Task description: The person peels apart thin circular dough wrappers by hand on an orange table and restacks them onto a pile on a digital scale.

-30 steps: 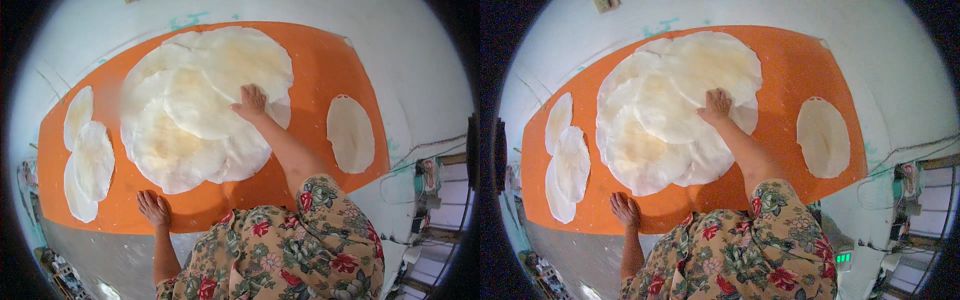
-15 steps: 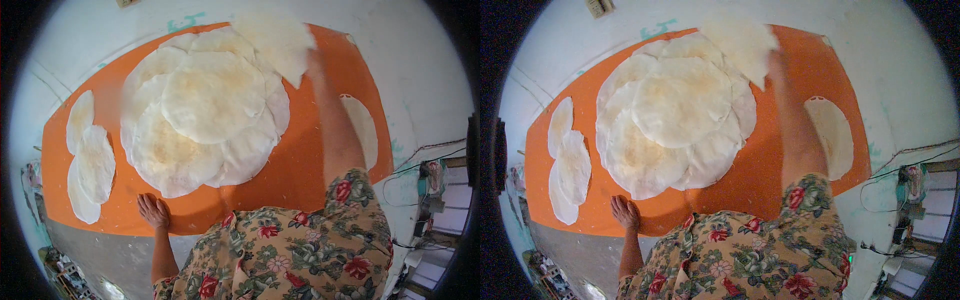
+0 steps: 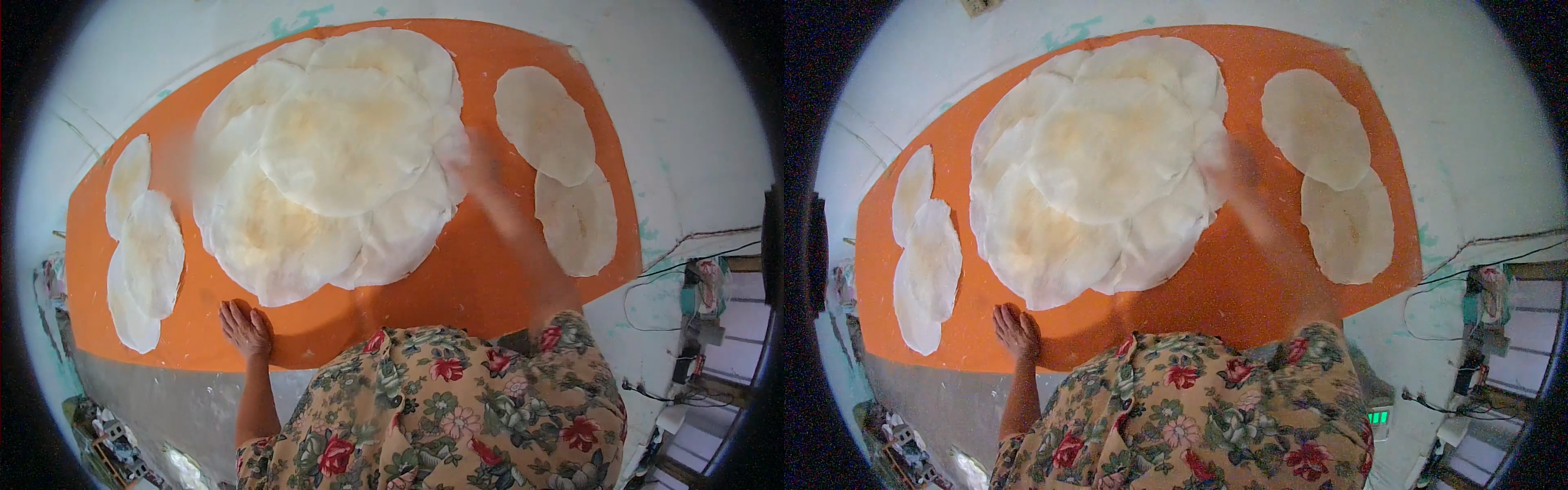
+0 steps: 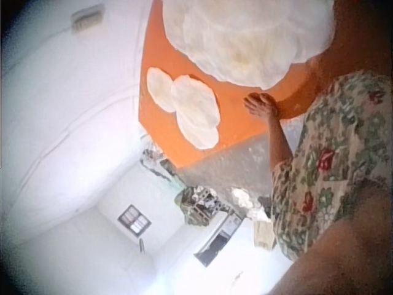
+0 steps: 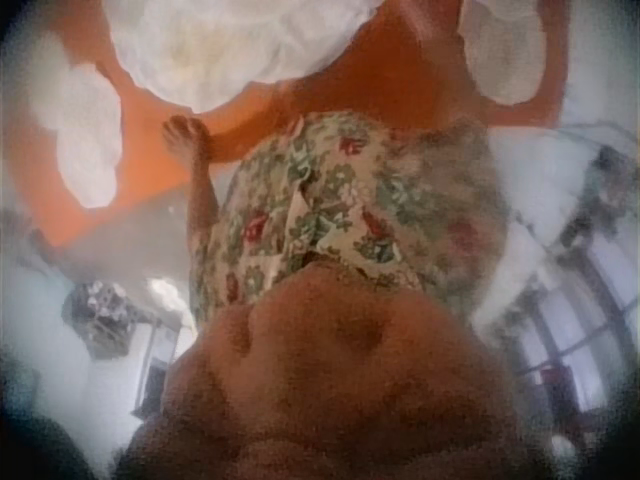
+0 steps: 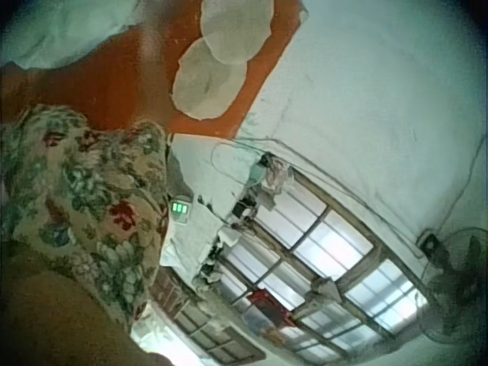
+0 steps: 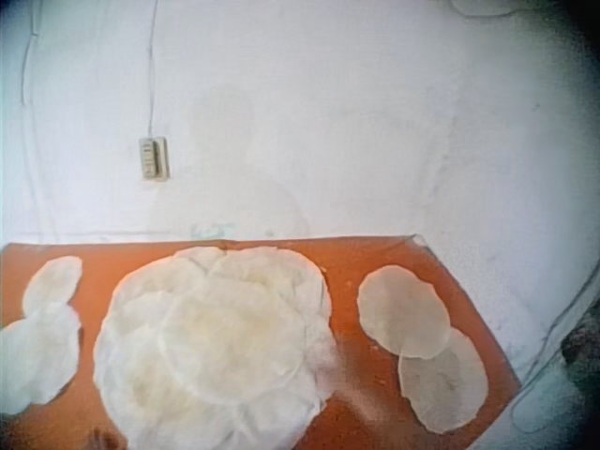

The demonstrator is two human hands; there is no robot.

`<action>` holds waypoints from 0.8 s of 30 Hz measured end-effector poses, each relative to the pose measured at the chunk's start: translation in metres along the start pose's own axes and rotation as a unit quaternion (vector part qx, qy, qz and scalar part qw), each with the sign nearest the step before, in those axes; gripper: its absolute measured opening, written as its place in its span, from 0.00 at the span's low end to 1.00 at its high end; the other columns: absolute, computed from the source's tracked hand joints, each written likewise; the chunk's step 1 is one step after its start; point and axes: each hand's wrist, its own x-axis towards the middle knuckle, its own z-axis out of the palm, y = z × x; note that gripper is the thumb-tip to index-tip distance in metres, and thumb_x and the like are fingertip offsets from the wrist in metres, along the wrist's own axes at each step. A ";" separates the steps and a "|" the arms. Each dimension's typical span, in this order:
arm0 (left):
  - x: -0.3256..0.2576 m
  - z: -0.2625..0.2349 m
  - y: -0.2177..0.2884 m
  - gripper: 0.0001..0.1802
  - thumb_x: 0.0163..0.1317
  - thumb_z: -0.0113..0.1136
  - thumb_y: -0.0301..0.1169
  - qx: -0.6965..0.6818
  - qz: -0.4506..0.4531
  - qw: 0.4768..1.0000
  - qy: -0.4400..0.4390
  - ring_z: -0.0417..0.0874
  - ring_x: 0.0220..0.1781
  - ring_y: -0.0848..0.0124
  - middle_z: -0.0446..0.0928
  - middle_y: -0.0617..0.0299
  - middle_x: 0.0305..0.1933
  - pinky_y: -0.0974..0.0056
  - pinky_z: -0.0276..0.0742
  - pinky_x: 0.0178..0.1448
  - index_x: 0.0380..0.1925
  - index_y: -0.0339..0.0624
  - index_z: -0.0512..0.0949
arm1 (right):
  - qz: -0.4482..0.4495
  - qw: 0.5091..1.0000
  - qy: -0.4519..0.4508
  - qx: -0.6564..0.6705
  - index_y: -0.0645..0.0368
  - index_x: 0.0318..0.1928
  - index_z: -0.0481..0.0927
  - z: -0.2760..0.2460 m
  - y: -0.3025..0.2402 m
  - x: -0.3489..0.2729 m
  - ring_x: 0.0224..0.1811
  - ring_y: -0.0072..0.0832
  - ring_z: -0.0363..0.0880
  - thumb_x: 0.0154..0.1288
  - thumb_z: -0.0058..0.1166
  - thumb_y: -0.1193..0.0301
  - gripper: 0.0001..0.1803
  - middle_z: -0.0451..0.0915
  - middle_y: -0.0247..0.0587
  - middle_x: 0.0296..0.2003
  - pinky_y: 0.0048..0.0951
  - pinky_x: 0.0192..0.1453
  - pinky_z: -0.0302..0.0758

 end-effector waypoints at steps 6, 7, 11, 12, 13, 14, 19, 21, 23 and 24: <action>0.006 -0.002 0.019 0.31 0.61 0.40 0.46 0.016 0.004 1.000 -0.004 0.51 0.68 0.50 0.53 0.48 0.66 0.49 0.47 0.67 0.59 0.38 0.59 | -0.215 0.960 -0.062 -0.167 0.58 0.61 0.58 0.125 -0.089 -0.027 0.63 0.49 0.55 0.47 0.58 0.55 0.42 0.57 0.57 0.60 0.49 0.62 0.55; 0.006 -0.004 0.019 0.31 0.60 0.41 0.46 -0.012 -0.007 1.000 -0.008 0.50 0.68 0.51 0.53 0.49 0.67 0.50 0.46 0.67 0.59 0.38 0.59 | -0.211 0.955 -0.073 -0.194 0.58 0.62 0.57 0.128 -0.096 -0.027 0.63 0.51 0.55 0.49 0.56 0.57 0.40 0.55 0.58 0.61 0.52 0.60 0.55; 0.005 -0.017 0.038 0.31 0.60 0.41 0.46 -0.024 -0.021 0.999 -0.019 0.50 0.68 0.51 0.53 0.49 0.67 0.50 0.46 0.67 0.59 0.39 0.60 | -0.265 0.929 -0.067 -0.251 0.55 0.63 0.55 0.144 -0.080 -0.026 0.64 0.52 0.52 0.53 0.51 0.66 0.36 0.51 0.56 0.63 0.55 0.59 0.55; 0.005 -0.013 0.033 0.31 0.60 0.41 0.46 -0.017 -0.017 1.000 -0.008 0.50 0.68 0.52 0.53 0.50 0.67 0.50 0.47 0.67 0.59 0.39 0.60 | -0.317 0.910 -0.072 -0.256 0.54 0.63 0.54 0.134 -0.089 -0.034 0.64 0.51 0.51 0.53 0.48 0.70 0.35 0.51 0.56 0.63 0.56 0.59 0.54; 0.003 -0.010 0.029 0.31 0.60 0.41 0.46 -0.010 -0.013 1.000 0.003 0.50 0.68 0.52 0.53 0.50 0.67 0.50 0.47 0.67 0.59 0.39 0.60 | -0.368 0.890 -0.076 -0.259 0.54 0.64 0.54 0.129 -0.094 -0.039 0.65 0.51 0.50 0.53 0.45 0.74 0.35 0.50 0.55 0.63 0.57 0.59 0.54; 0.004 -0.010 0.028 0.31 0.60 0.41 0.46 -0.010 -0.012 1.000 0.004 0.50 0.68 0.52 0.53 0.50 0.67 0.50 0.47 0.67 0.59 0.39 0.60 | -0.367 0.890 -0.075 -0.259 0.54 0.64 0.54 0.131 -0.094 -0.038 0.65 0.51 0.50 0.53 0.45 0.74 0.35 0.50 0.55 0.63 0.57 0.59 0.54; 0.005 -0.010 0.029 0.31 0.60 0.42 0.46 0.014 -0.022 0.999 -0.028 0.51 0.68 0.52 0.53 0.49 0.67 0.49 0.47 0.67 0.59 0.38 0.60 | -0.224 0.933 -0.114 -0.259 0.54 0.64 0.54 0.131 -0.087 -0.017 0.64 0.50 0.51 0.53 0.42 0.76 0.34 0.51 0.54 0.61 0.55 0.59 0.55; 0.007 -0.009 0.032 0.31 0.60 0.42 0.47 0.009 -0.016 1.000 -0.019 0.51 0.68 0.51 0.54 0.49 0.67 0.49 0.47 0.67 0.59 0.38 0.60 | -0.236 0.932 -0.122 -0.246 0.54 0.64 0.54 0.129 -0.078 -0.012 0.63 0.49 0.53 0.54 0.41 0.76 0.34 0.51 0.54 0.61 0.53 0.59 0.56; 0.010 -0.008 0.033 0.31 0.60 0.42 0.47 -0.001 -0.003 1.000 -0.008 0.52 0.68 0.51 0.54 0.49 0.66 0.49 0.48 0.66 0.59 0.38 0.60 | -0.242 0.933 -0.125 -0.235 0.53 0.64 0.54 0.124 -0.071 -0.011 0.62 0.49 0.55 0.54 0.40 0.76 0.34 0.52 0.54 0.62 0.51 0.59 0.57; 0.008 -0.005 0.032 0.31 0.61 0.41 0.47 -0.005 -0.008 1.000 -0.004 0.53 0.67 0.51 0.55 0.48 0.66 0.49 0.48 0.66 0.59 0.38 0.61 | -0.275 0.933 -0.107 -0.207 0.54 0.64 0.54 0.122 -0.072 -0.015 0.60 0.48 0.58 0.55 0.39 0.75 0.33 0.54 0.54 0.61 0.49 0.57 0.59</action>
